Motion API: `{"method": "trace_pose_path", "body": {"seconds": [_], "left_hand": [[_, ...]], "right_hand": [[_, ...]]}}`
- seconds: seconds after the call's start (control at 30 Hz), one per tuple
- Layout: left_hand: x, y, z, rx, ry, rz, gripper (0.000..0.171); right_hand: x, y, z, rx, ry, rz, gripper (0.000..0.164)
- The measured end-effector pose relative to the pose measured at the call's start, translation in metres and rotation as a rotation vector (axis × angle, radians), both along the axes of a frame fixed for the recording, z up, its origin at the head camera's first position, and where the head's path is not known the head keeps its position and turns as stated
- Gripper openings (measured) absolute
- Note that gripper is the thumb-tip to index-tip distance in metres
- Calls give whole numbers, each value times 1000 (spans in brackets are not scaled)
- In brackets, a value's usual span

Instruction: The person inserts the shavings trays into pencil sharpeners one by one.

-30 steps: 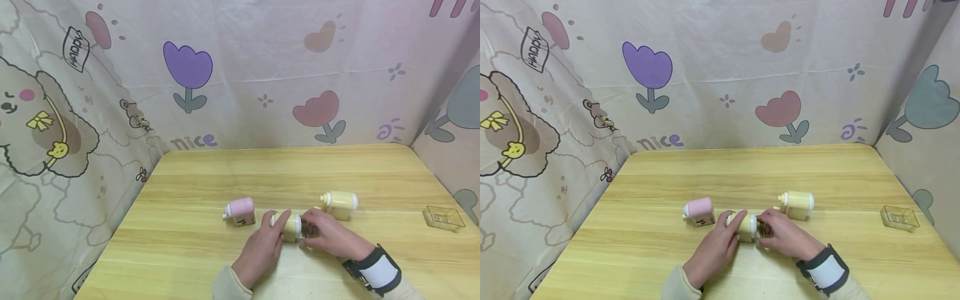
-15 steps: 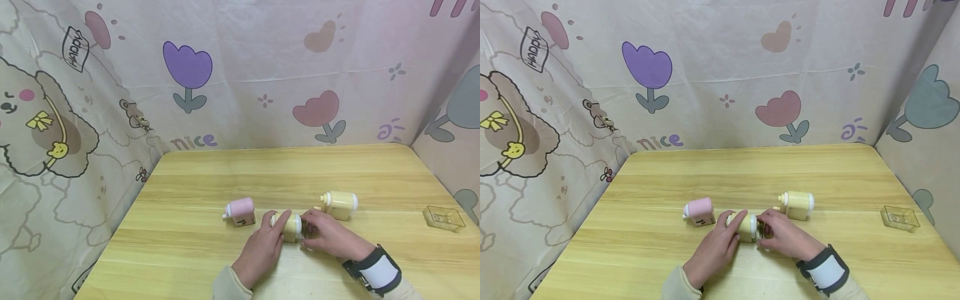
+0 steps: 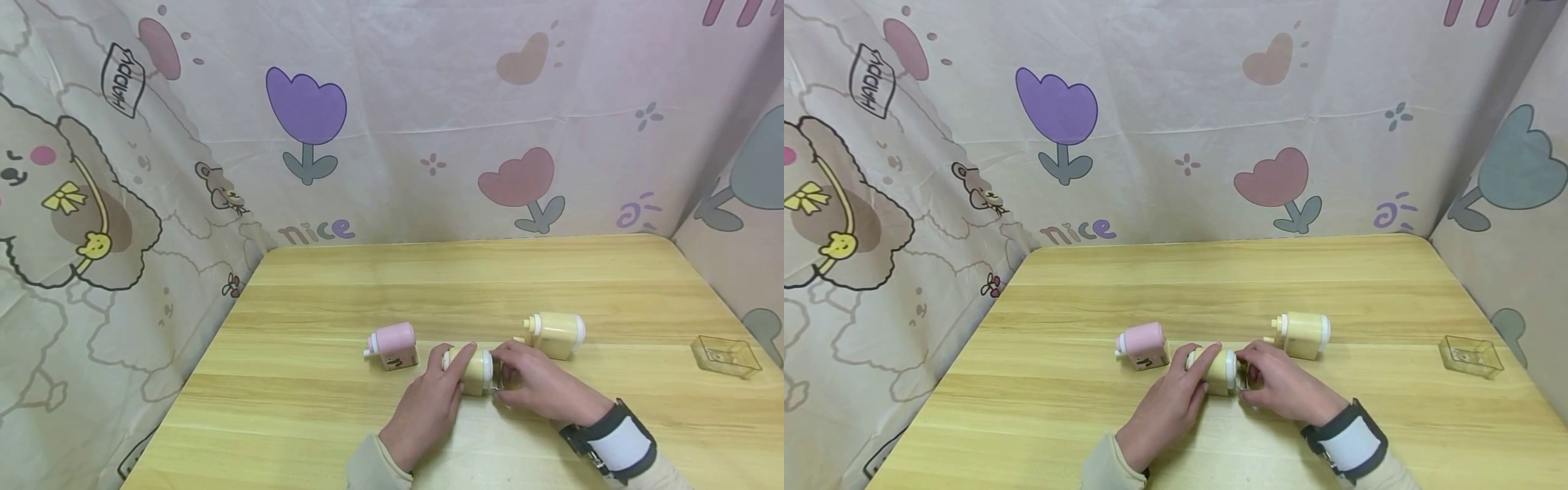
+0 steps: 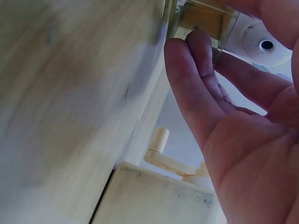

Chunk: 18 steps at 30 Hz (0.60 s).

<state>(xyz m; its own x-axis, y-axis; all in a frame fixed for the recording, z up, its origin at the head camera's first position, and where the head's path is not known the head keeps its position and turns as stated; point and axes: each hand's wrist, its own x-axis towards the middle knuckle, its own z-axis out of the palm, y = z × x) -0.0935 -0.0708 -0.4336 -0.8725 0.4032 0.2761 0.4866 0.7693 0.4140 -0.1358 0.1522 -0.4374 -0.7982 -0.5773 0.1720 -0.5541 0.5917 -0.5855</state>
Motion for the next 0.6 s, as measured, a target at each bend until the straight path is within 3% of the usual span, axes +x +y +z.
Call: {"method": "trace_pose_path", "body": {"seconds": [0.4,0.6], "left_hand": [[1,-1,0,11,-3,-8,62],[0,-1,0,22,10,-17,62]], "right_hand": [[-1,1,1,-24,-32,13,56],[-1,1,0,-44,-3,20,56]]}}
